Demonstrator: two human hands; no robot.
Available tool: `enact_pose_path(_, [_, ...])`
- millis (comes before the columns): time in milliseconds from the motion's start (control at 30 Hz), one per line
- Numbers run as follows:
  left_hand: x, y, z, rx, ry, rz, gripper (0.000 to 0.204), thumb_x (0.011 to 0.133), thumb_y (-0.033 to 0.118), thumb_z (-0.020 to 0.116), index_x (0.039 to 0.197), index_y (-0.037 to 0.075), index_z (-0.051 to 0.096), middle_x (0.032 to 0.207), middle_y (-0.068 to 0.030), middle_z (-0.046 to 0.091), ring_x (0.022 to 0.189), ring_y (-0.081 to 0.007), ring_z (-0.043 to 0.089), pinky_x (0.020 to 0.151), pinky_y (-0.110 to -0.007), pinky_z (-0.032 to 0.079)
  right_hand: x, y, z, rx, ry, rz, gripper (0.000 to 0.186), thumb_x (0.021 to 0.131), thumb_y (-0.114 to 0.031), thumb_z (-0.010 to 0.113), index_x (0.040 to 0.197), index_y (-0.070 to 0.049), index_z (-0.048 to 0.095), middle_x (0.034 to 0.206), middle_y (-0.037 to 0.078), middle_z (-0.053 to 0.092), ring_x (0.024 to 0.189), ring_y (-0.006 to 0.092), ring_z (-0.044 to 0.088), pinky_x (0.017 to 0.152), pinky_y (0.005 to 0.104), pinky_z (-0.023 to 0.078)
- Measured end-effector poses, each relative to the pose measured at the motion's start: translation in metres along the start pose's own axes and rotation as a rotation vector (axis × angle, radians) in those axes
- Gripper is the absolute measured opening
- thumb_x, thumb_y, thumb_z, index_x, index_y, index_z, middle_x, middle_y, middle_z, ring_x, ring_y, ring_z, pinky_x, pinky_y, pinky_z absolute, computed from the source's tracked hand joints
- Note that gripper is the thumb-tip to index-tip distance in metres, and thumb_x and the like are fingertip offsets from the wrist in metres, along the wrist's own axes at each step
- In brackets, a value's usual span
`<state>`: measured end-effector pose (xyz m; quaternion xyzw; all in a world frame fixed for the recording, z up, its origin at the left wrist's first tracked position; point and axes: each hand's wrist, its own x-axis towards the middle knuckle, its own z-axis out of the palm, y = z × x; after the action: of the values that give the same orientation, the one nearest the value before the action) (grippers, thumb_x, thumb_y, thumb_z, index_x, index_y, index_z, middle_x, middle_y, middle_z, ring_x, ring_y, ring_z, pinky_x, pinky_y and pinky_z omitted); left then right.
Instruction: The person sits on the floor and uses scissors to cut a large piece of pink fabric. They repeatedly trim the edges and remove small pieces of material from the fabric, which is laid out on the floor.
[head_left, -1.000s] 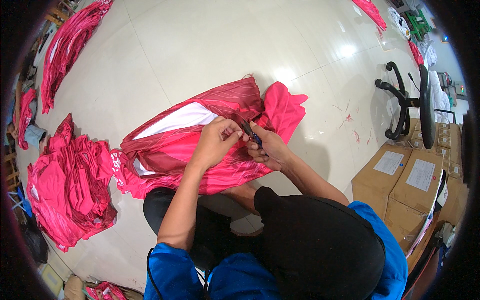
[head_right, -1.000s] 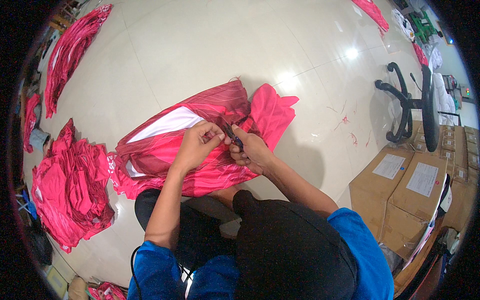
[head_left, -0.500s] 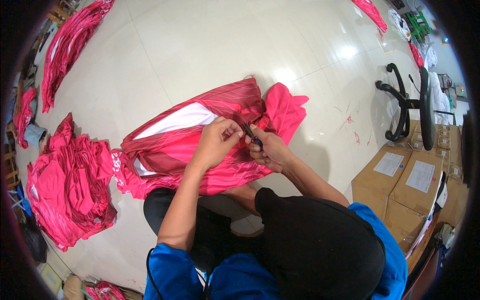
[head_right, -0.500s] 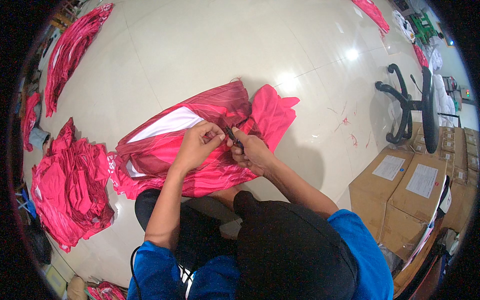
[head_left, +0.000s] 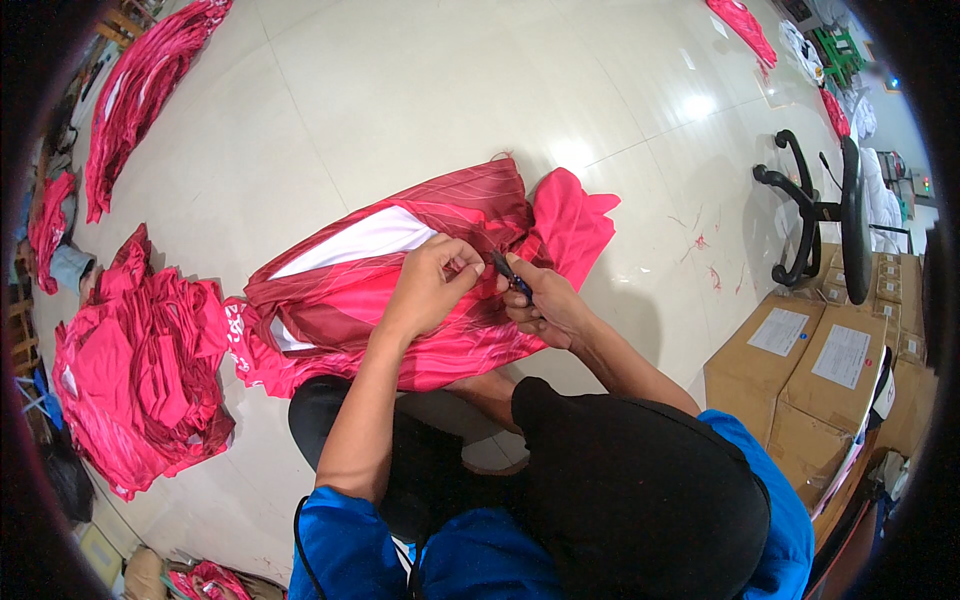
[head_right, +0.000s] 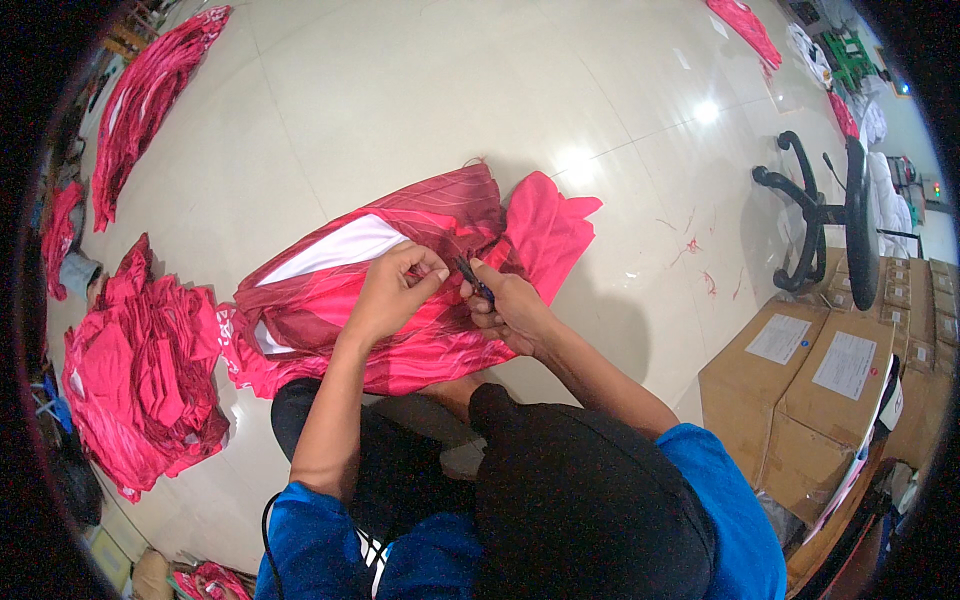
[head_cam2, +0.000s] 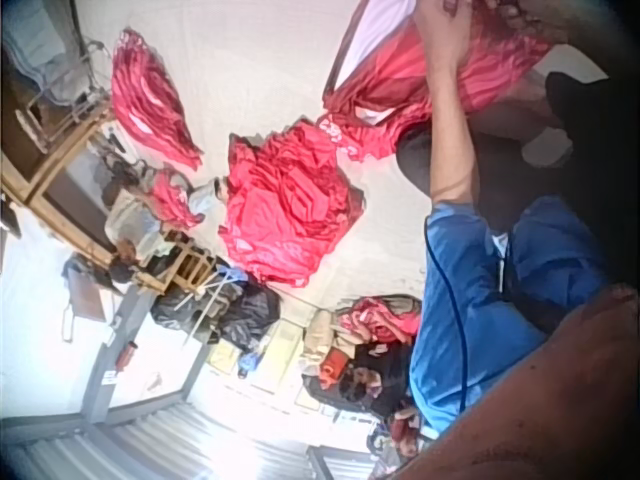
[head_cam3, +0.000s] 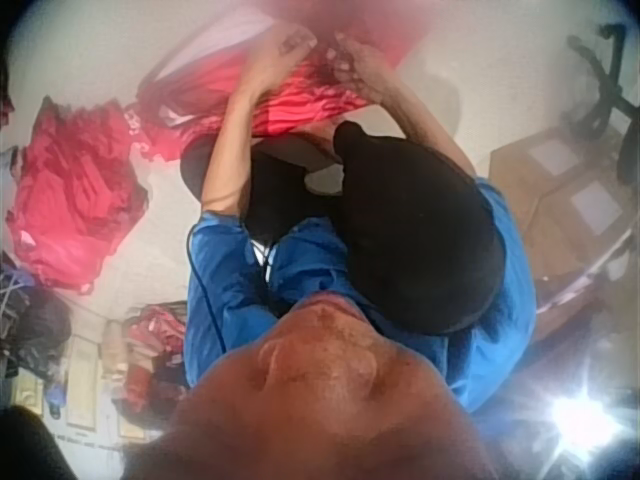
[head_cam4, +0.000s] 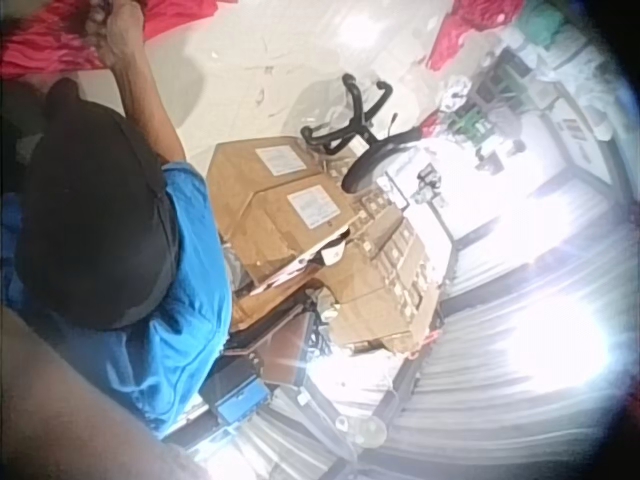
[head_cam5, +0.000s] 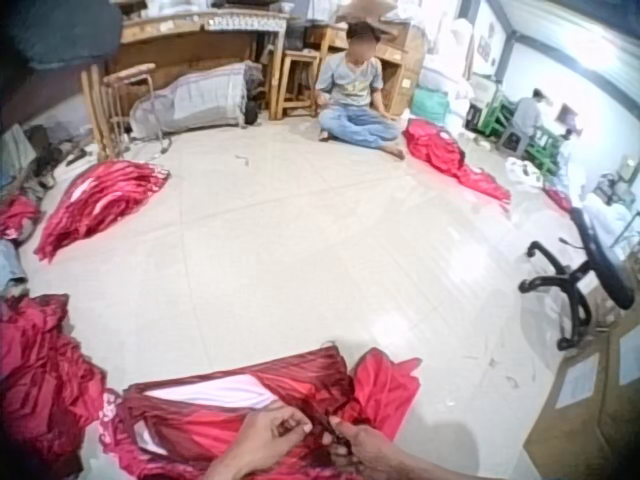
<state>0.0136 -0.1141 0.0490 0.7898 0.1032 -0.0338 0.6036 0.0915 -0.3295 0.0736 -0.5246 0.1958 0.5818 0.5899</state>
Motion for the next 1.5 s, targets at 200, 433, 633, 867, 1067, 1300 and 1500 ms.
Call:
enact_pose_path(200, [0.0,0.001,0.0,-0.028,0.005,-0.024,0.011,0.1,0.011,0.077,0.103,0.0,0.076,0.095,-0.0088,0.072,0.09,-0.019,0.067,0.081,-0.035,0.054,-0.001,0.001,-0.004,0.032,0.008,-0.1,0.044,0.116,-0.051,0.053,0.113,-0.009,0.065,0.076,-0.007,0.047,0.056,0.0066,0.038,0.05,0.0263,0.03])
enact_pose_path(433, [-0.004,0.007,0.037,-0.867,-0.248,-0.367,0.021,0.113,0.013,0.066,0.129,0.002,0.07,0.116,-0.0072,0.074,0.113,-0.0154,0.07,0.1,-0.037,0.058,0.0,0.016,-0.012,-0.931,0.297,-1.133,0.046,0.092,-0.009,0.086,0.136,-0.004,0.074,0.093,0.005,0.065,0.089,0.0203,0.068,0.082,0.0318,0.054])
enact_pose_path(633, [-0.02,0.021,0.09,-1.476,-0.264,-0.372,0.044,0.111,0.0,0.055,0.153,0.007,0.046,0.152,-0.013,0.058,0.14,-0.0287,0.062,0.119,-0.052,0.053,-0.009,0.022,-0.054,-0.872,0.383,-1.031,0.025,0.093,0.003,0.08,0.116,0.004,0.074,0.105,0.007,0.067,0.098,0.015,0.068,0.088,0.0306,0.054])
enact_pose_path(867, [-0.016,0.036,0.056,-1.13,-0.232,-0.432,0.047,0.106,-0.008,0.052,0.151,0.003,0.048,0.137,-0.0158,0.068,0.12,-0.0315,0.074,0.104,-0.045,0.064,-0.027,-0.001,-0.163,-0.34,0.729,-0.708,0.028,0.108,-0.036,0.074,0.096,-0.011,0.074,0.076,-0.008,0.057,0.055,0.0032,0.04,0.05,0.026,0.028])
enact_pose_path(1067, [0.018,-0.034,-0.017,0.084,0.136,0.173,0.052,0.091,-0.014,0.058,0.141,0.003,0.064,0.137,-0.0179,0.068,0.119,-0.0347,0.069,0.106,-0.042,0.056,-0.089,-0.081,-0.377,-1.502,1.932,-0.888,0.042,0.094,-0.016,0.085,0.132,0.0,0.075,0.108,0.016,0.079,0.087,0.0211,0.07,0.078,0.0346,0.054])
enact_pose_path(1300, [0.02,-0.045,0.021,0.404,0.102,0.314,0.054,0.081,0.002,0.078,0.132,0.02,0.077,0.141,-0.0141,0.067,0.138,-0.0339,0.056,0.12,-0.049,0.041,-0.037,-0.069,-0.142,-0.979,0.872,-1.193,0.018,0.091,-0.006,0.084,0.107,-0.001,0.077,0.116,0.014,0.079,0.105,0.0248,0.075,0.091,0.0366,0.058])
enact_pose_path(1500, [0.029,-0.027,0.028,0.142,0.076,0.152,0.034,0.089,0.001,0.076,0.121,0.01,0.078,0.104,-0.0138,0.077,0.108,-0.0338,0.073,0.103,-0.046,0.052,0.013,-0.027,-0.008,-1.19,0.428,-1.195,0.042,0.086,-0.015,0.091,0.122,-0.003,0.075,0.112,0.015,0.078,0.105,0.0301,0.078,0.089,0.0426,0.061])
